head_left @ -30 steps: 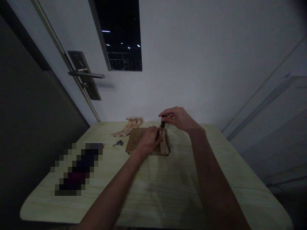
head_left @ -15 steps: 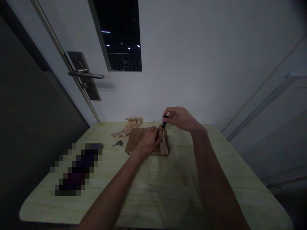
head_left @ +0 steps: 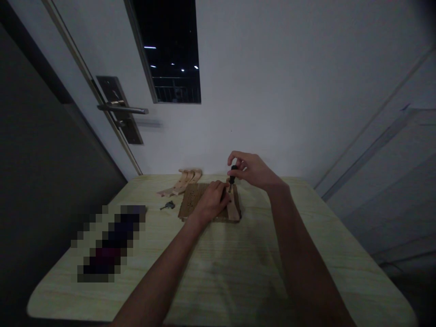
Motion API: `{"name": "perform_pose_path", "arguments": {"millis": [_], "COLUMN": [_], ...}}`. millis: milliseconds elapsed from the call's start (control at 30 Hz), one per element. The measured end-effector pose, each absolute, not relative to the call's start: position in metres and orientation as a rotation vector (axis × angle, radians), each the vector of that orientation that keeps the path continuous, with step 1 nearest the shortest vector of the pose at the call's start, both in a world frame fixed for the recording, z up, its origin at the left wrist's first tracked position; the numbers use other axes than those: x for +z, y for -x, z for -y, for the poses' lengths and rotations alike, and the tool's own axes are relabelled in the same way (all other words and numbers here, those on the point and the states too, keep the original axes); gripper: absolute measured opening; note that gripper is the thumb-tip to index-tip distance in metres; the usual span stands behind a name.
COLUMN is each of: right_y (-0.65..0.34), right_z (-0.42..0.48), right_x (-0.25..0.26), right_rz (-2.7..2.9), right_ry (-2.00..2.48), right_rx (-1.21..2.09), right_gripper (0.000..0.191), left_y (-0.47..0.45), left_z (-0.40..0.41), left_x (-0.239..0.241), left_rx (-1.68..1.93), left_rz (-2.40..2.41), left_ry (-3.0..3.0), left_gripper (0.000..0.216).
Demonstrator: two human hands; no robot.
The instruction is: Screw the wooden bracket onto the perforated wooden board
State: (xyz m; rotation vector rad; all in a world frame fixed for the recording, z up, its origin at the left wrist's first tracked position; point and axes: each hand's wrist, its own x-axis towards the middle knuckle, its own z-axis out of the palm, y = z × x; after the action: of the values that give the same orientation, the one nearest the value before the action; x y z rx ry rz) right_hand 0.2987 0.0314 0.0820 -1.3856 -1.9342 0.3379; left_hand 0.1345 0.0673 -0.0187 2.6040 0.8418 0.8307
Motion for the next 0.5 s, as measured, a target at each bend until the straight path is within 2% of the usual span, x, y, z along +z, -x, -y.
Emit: {"name": "perform_pose_path", "arguments": {"millis": [267,500], "right_y": [-0.3001,-0.3045], "right_z": [-0.0350,-0.0322], "right_x": [0.0822,0.0770], "right_rz": [1.948,1.930], "right_ry": [1.435,1.470], "right_rx": [0.201,0.159], "right_gripper": [0.007,0.024], "left_y": [-0.1347,-0.1341], "left_z": [-0.0664,-0.0677], "left_x": [-0.0166,-0.0183], "left_rx": [0.805,0.799], "left_rz": [-0.846,-0.858], "left_ry": [-2.603,-2.595], "left_gripper": [0.022,0.023]}}
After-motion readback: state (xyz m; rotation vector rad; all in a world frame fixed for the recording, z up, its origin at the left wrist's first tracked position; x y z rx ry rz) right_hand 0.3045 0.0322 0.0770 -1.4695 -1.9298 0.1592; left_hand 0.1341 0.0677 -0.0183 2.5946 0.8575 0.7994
